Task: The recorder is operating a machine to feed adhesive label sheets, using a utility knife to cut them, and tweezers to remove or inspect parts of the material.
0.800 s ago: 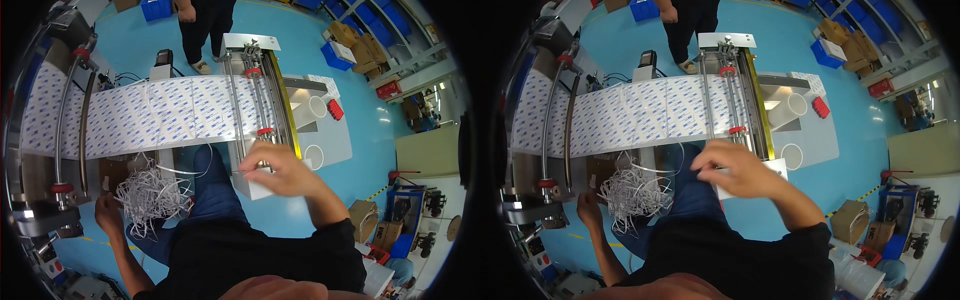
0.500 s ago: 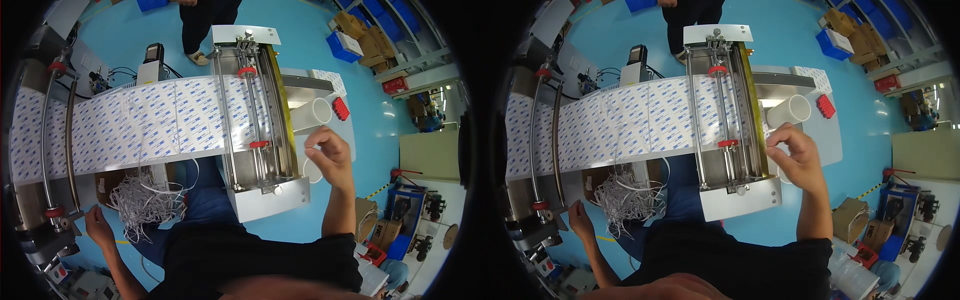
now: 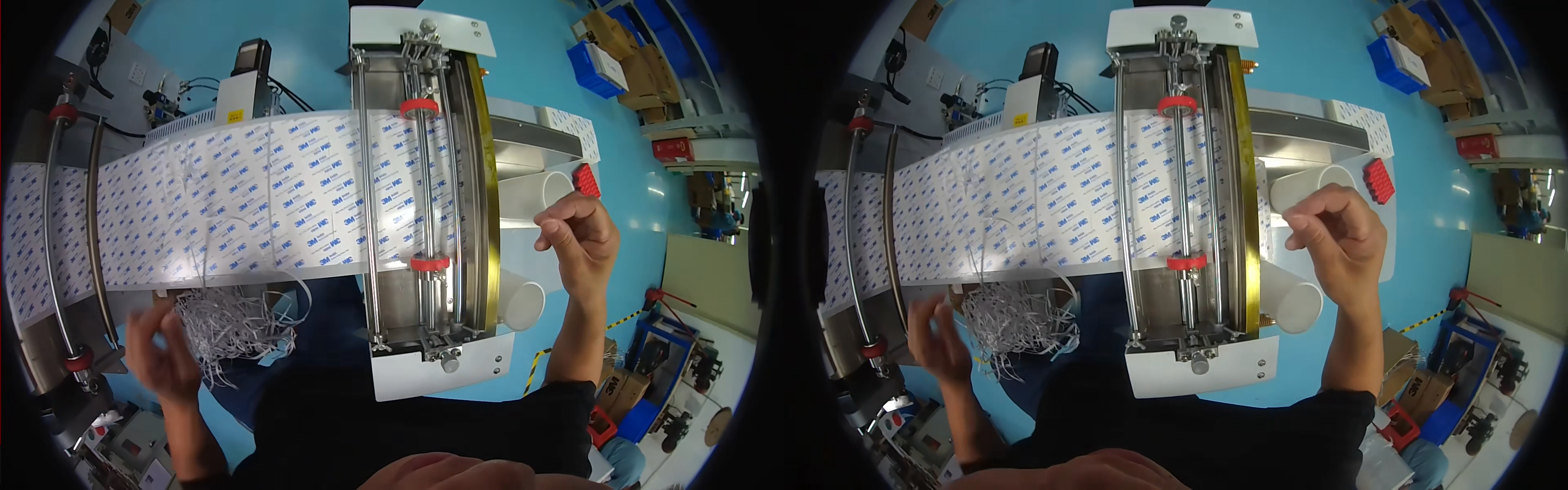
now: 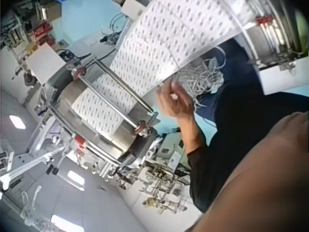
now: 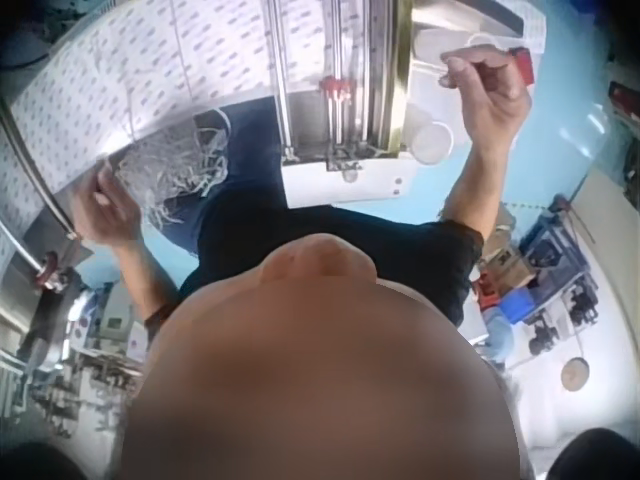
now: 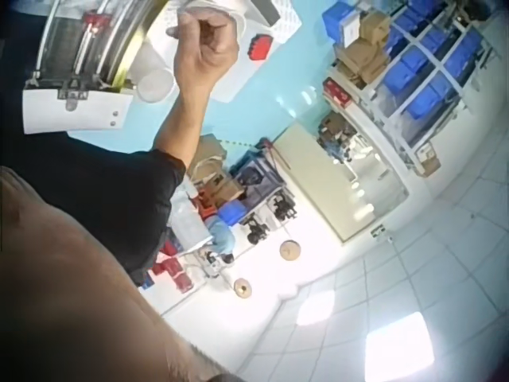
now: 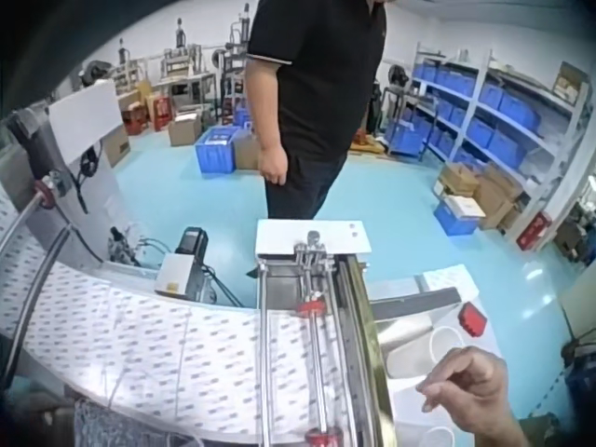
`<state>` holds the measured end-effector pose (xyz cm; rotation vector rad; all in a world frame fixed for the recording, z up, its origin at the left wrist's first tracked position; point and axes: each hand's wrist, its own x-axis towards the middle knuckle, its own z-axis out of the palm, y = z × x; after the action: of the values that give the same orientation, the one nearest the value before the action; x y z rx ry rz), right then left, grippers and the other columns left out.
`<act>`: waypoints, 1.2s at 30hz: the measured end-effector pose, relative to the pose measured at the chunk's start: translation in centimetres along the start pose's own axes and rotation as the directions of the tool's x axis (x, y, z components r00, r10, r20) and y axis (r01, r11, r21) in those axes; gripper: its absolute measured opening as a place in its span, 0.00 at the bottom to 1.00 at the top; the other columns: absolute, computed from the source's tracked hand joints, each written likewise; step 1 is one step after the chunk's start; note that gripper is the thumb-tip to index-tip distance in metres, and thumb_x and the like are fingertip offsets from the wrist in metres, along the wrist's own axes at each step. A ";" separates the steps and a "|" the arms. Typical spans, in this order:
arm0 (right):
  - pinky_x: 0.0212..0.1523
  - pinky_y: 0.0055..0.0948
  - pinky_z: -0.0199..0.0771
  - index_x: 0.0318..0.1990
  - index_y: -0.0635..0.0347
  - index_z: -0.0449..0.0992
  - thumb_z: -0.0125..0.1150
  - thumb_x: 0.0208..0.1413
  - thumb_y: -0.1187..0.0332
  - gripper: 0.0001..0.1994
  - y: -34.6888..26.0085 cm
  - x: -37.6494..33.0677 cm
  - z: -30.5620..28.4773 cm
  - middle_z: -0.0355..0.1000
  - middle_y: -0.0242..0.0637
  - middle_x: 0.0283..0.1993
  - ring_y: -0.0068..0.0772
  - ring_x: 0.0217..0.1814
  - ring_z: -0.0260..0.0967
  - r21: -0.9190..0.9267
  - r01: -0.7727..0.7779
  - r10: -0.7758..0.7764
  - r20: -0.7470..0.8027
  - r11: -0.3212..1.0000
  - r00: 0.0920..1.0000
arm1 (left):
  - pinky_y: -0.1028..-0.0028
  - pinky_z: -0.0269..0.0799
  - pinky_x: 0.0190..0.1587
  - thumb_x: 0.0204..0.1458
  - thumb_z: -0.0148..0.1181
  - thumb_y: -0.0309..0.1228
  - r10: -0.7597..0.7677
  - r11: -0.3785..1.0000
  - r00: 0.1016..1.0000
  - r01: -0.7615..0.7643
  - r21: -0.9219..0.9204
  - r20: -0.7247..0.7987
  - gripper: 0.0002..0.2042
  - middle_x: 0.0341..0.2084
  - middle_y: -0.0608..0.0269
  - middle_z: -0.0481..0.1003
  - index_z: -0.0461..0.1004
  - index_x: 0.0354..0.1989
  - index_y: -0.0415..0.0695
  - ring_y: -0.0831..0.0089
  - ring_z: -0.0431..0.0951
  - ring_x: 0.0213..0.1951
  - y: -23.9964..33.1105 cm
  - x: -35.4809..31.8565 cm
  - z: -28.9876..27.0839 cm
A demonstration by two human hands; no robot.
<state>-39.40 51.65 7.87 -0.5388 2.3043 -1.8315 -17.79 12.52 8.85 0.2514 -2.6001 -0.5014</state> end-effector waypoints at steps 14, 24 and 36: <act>0.32 0.21 0.68 0.34 0.65 0.74 0.64 0.50 0.78 0.05 1.9 7.7 1.1 0.71 0.32 0.29 0.20 0.30 0.67 -0.449 0.179 -0.074 0.242 0.876 0.967 | 0.60 0.70 0.41 0.49 0.60 0.31 0.279 0.941 0.877 -0.169 -0.292 0.390 0.07 0.27 0.54 0.76 0.74 0.26 0.41 0.55 0.76 0.34 11.1 14.2 21.0; 0.33 0.30 0.70 0.34 0.63 0.72 0.63 0.48 0.73 0.07 3.6 15.0 4.3 0.72 0.36 0.29 0.33 0.29 0.69 -0.546 0.359 -0.200 0.328 0.757 0.923 | 0.61 0.68 0.40 0.48 0.62 0.33 0.035 0.992 0.803 0.043 -0.117 0.594 0.08 0.25 0.58 0.77 0.76 0.27 0.41 0.58 0.76 0.33 12.6 15.8 21.4; 0.45 0.27 0.64 0.26 0.57 0.77 0.59 0.39 0.71 0.04 1.8 9.3 6.9 0.71 0.30 0.31 0.30 0.42 0.66 -0.366 0.869 -0.202 0.873 0.332 0.444 | 0.53 0.54 0.62 0.41 0.64 0.29 0.407 0.912 0.863 -0.399 -0.089 0.299 0.10 0.43 0.56 0.74 0.78 0.33 0.39 0.59 0.68 0.55 8.7 14.3 20.4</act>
<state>-46.03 42.32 5.47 -2.0764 2.2501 -0.1886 -40.87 23.00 1.53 -0.4136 -2.8369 -0.4469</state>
